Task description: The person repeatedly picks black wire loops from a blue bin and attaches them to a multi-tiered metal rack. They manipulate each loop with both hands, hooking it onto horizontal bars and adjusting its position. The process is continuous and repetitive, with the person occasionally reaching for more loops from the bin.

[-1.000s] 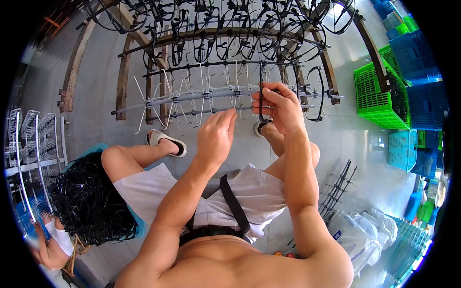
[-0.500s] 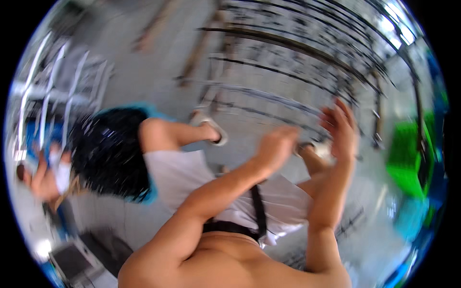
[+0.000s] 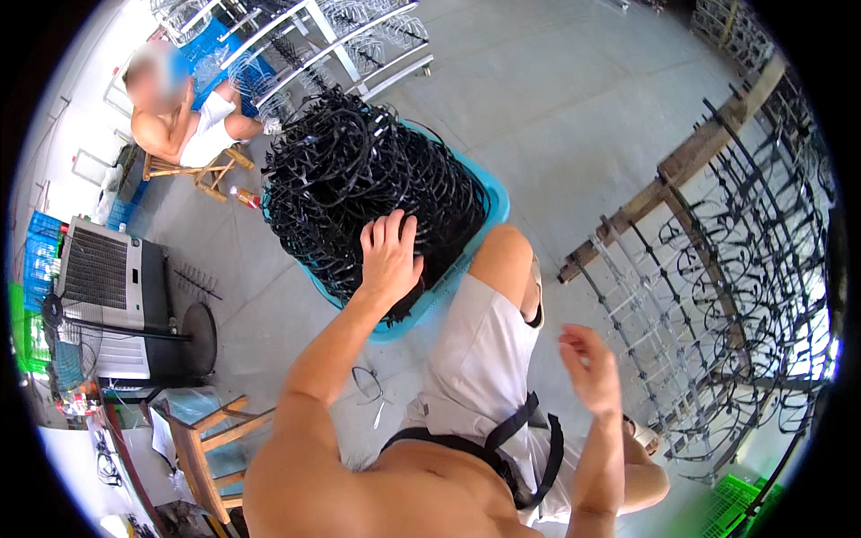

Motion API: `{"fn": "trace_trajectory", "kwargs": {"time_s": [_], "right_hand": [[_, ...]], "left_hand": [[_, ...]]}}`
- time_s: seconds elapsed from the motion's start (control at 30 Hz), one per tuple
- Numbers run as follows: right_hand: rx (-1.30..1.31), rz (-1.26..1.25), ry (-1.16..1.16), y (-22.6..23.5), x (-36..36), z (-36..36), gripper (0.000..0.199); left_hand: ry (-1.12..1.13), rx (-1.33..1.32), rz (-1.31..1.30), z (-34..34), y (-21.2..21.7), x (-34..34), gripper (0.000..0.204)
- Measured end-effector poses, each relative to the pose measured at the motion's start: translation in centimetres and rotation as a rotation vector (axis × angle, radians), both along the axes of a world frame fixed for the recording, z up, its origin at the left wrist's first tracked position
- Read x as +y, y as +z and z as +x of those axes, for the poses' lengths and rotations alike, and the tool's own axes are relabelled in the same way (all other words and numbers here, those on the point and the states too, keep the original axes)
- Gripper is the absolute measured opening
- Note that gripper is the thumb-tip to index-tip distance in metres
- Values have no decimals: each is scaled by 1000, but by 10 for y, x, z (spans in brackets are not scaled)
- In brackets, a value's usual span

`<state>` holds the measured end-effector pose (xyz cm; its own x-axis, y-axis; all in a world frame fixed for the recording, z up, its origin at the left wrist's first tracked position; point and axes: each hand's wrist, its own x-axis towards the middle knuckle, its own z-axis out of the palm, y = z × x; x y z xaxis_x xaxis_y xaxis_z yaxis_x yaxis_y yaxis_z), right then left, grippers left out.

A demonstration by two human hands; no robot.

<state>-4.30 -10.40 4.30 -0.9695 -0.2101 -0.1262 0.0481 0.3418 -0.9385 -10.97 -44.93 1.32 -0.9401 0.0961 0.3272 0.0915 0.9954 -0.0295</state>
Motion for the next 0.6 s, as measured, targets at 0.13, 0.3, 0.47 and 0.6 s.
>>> {"fn": "trace_trajectory", "kwargs": {"time_s": [0.13,0.3,0.47,0.6], "right_hand": [[-18,8,233,1,-77,-49,26],[118,112,253,-16,-148,-100,33],[218,234,179,-42,-202,-130,48],[166,236,172,-50,-231,-133,53]], "left_hand": [[-80,-20,-221,-19,-44,-27,50],[-163,-106,-9,-21,-27,-25,63],[-93,80,248,-29,47,-65,79],[-10,106,84,-59,72,-137,94]]}}
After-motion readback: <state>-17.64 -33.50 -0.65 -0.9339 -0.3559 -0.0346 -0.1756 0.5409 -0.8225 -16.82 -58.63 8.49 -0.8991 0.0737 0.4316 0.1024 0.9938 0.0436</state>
